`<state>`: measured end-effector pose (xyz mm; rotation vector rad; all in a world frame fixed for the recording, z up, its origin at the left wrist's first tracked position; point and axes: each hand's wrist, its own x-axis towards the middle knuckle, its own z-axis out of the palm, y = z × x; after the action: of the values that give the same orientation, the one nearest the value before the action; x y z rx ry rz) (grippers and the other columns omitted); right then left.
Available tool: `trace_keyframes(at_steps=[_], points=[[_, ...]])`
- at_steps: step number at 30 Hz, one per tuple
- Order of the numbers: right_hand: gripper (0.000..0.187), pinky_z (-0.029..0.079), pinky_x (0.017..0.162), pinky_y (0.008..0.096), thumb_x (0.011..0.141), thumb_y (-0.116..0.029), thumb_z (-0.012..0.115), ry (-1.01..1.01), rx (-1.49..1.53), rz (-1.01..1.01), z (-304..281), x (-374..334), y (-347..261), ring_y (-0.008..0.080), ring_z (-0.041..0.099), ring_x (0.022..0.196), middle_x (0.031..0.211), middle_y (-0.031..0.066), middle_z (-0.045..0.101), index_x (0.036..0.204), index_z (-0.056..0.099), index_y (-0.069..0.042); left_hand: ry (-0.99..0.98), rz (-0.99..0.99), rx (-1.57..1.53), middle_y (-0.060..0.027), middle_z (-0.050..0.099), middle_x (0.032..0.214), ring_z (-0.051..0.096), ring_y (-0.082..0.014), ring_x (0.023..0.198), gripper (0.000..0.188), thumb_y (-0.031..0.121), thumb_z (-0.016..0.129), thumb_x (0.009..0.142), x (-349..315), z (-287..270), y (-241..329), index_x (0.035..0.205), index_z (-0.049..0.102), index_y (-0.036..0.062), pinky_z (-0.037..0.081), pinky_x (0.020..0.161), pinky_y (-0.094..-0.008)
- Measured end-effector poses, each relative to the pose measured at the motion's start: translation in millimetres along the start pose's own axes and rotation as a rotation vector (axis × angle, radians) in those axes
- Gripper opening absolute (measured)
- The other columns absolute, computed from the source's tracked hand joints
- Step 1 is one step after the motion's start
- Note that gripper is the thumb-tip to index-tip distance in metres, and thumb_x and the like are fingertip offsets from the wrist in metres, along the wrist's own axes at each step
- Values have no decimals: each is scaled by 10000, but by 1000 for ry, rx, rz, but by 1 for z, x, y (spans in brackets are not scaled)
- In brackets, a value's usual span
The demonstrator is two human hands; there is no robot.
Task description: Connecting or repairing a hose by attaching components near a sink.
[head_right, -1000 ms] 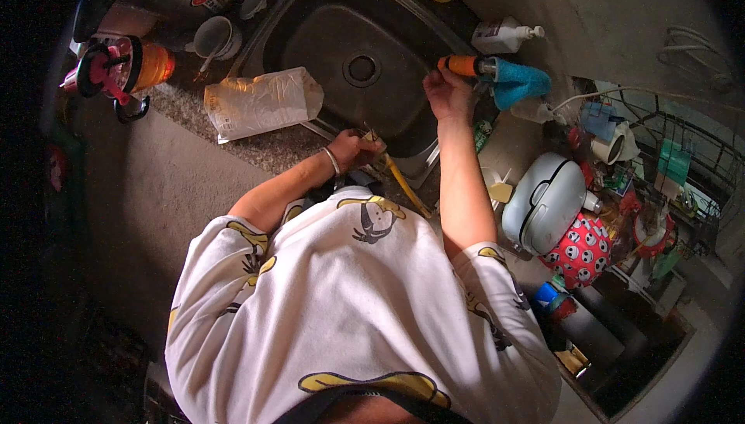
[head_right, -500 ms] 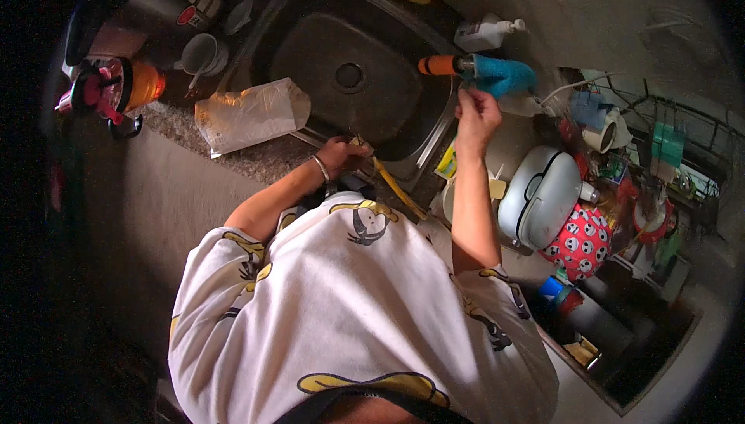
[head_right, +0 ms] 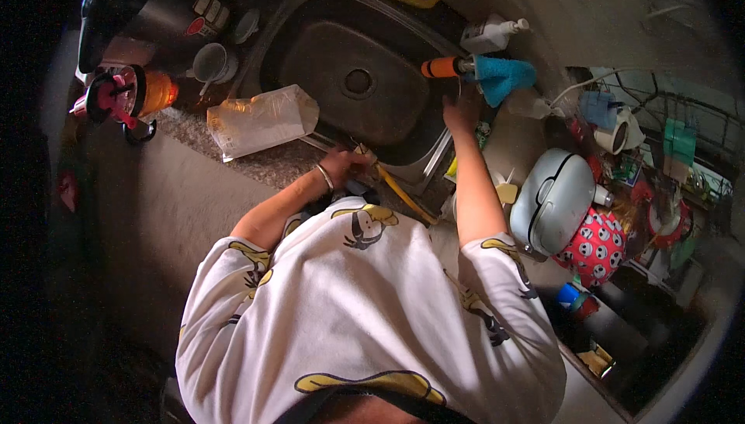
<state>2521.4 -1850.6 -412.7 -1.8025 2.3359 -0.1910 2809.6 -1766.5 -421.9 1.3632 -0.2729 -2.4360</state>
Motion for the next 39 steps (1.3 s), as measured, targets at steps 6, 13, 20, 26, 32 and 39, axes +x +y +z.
trace_keyframes(at_steps=[6,13,20,26,32,39], points=[[764,200,1043,423,680,-245,673,-51,-99,-128,1,7,-23,380,254,1250,1323,247,302,1291,290,9,-17,-29,-23,-64,604,690,558,-156,527,162,116,697,703,12,-2,-1,798,617,12,473,489,-271],[791,225,1036,416,673,-238,682,-309,-44,-202,12,22,-22,356,254,1259,1339,216,288,1309,265,-21,20,-34,20,-48,587,701,543,-153,584,175,180,685,724,17,-6,-7,804,623,37,449,530,-286],[783,228,1041,432,702,-253,656,-373,-188,-189,11,26,-23,333,250,1270,1356,201,263,1326,235,-41,-16,-64,-1,-40,581,723,520,-149,614,151,166,668,750,13,-4,-6,824,640,37,440,558,-272],[712,262,1019,440,696,-220,671,-323,-130,-229,13,26,-16,343,291,1242,1323,200,309,1289,314,-53,-11,-83,4,-44,587,744,526,-163,634,171,172,663,754,16,-6,-6,855,643,36,439,571,-272],[655,310,985,443,679,-180,690,-279,-124,-224,11,26,-24,338,352,1199,1297,173,356,1246,381,-71,29,-77,-25,-60,595,739,534,-170,616,134,127,659,740,16,-2,-3,836,641,36,434,539,-279],[648,287,1010,439,688,-180,684,-281,-127,-227,16,34,-11,341,339,1212,1294,181,372,1258,393,-81,-23,-43,-132,-64,588,735,535,-160,585,151,104,672,723,10,7,6,829,614,14,414,497,-279]])
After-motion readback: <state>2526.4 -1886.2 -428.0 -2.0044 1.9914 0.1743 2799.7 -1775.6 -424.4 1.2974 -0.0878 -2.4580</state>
